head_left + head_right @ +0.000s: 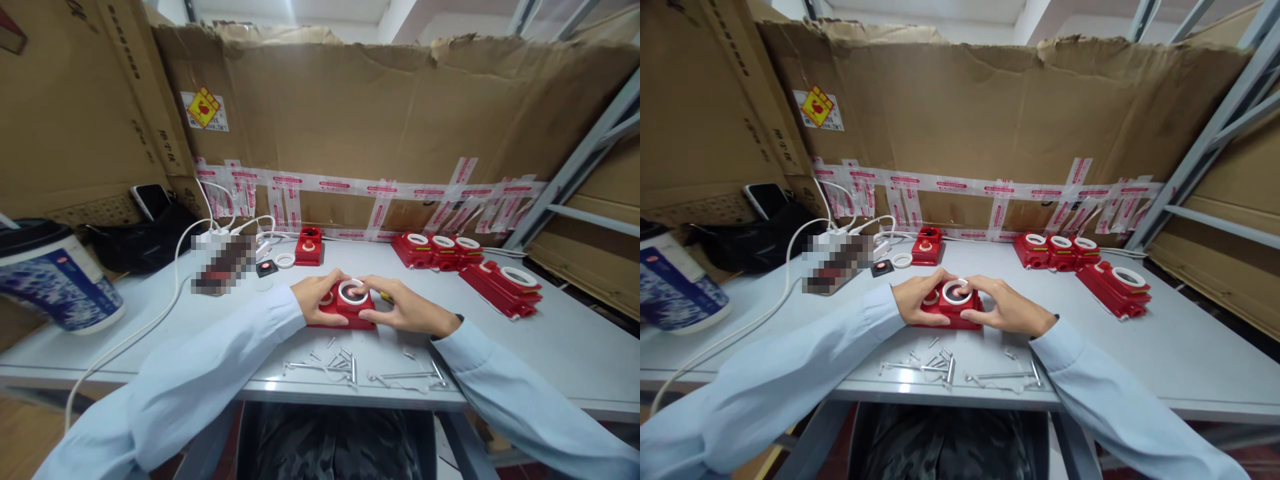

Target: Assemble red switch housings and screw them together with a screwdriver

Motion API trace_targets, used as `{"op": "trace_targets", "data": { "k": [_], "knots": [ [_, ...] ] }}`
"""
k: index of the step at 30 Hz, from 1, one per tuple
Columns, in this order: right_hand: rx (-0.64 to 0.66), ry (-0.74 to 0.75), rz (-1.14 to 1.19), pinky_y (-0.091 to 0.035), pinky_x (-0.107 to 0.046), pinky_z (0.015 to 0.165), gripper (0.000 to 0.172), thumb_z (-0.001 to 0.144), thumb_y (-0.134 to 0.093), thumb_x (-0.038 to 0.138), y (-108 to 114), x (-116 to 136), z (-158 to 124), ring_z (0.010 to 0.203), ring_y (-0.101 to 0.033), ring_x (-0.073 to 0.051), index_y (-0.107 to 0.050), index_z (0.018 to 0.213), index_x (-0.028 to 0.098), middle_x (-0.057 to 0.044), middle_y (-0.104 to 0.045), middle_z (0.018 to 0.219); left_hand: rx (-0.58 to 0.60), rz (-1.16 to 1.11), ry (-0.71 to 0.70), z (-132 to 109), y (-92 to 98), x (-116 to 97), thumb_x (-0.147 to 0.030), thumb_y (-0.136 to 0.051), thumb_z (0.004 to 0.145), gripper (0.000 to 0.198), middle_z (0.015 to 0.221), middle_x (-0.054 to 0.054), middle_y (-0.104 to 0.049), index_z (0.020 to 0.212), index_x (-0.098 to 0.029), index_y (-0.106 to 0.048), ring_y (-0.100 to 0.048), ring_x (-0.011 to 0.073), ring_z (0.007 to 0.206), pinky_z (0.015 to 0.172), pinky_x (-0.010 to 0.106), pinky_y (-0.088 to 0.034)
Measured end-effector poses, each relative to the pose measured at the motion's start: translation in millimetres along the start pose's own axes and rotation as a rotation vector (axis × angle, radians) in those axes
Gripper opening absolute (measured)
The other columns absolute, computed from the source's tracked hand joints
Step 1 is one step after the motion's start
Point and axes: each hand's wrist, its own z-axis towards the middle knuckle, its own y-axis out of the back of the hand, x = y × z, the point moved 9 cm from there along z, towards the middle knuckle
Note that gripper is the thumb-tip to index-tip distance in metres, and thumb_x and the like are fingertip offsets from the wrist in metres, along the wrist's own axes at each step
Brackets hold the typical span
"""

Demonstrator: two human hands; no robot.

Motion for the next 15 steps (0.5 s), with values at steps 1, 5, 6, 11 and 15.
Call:
{"op": "trace_targets", "data": {
  "k": [1, 5, 6, 11, 15],
  "knots": [
    [0.004, 0.004, -0.011, -0.045, -0.034, 0.091, 0.029, 0.081, -0.06, 0.033, 0.0, -0.5, -0.3, 0.103, -0.059, -0.02, -0.058, 0.106, 0.02, -0.007, -0.063, 0.111, 0.001, 0.012, 0.004, 0.0, -0.3, -0.1, -0.059, -0.062, 0.069, 0.07, 0.107, 0.011, -0.064, 0.121, -0.019, -0.038, -0.065, 0.0258, 0.085, 0.074, 0.035, -0.049],
    [-0.04, -0.001, -0.111, -0.045, -0.038, 0.092, 0.034, 0.08, -0.061, 0.033, 0.5, -2.7, -1.3, 0.108, -0.059, -0.023, -0.059, 0.112, 0.022, -0.008, -0.064, 0.113, -0.01, 0.029, -0.002, -0.5, -0.8, -1.2, -0.057, -0.063, 0.069, 0.067, 0.11, 0.013, -0.062, 0.119, -0.019, -0.039, -0.065, 0.0267, 0.089, 0.074, 0.034, -0.049],
    [-0.058, -0.001, -0.135, -0.045, -0.039, 0.092, 0.035, 0.079, -0.061, 0.033, 0.2, -3.1, -1.4, 0.11, -0.057, -0.024, -0.059, 0.112, 0.022, -0.008, -0.064, 0.114, -0.012, 0.035, -0.003, -0.7, -1.0, -1.3, -0.057, -0.063, 0.069, 0.066, 0.111, 0.013, -0.062, 0.118, -0.019, -0.039, -0.065, 0.0263, 0.089, 0.074, 0.033, -0.049],
    [-0.112, 0.017, -0.244, -0.042, -0.047, 0.095, 0.032, 0.079, -0.062, 0.036, -5.1, -2.5, 0.0, 0.121, -0.049, -0.029, -0.06, 0.106, 0.019, -0.013, -0.062, 0.117, -0.016, 0.068, -0.021, -0.7, -1.8, -3.3, -0.054, -0.061, 0.071, 0.062, 0.112, 0.014, -0.062, 0.118, -0.018, -0.04, -0.065, 0.0274, 0.087, 0.073, 0.034, -0.049],
    [-0.113, 0.045, -0.281, -0.044, -0.046, 0.093, 0.024, 0.08, -0.059, 0.034, -7.3, 2.4, 2.8, 0.116, -0.051, -0.028, -0.06, 0.099, 0.019, -0.013, -0.062, 0.112, -0.006, 0.036, -0.032, 0.2, -1.5, -4.1, -0.051, -0.063, 0.071, 0.06, 0.112, 0.013, -0.062, 0.117, -0.019, -0.04, -0.065, 0.0274, 0.09, 0.075, 0.034, -0.049]
  ]
}}
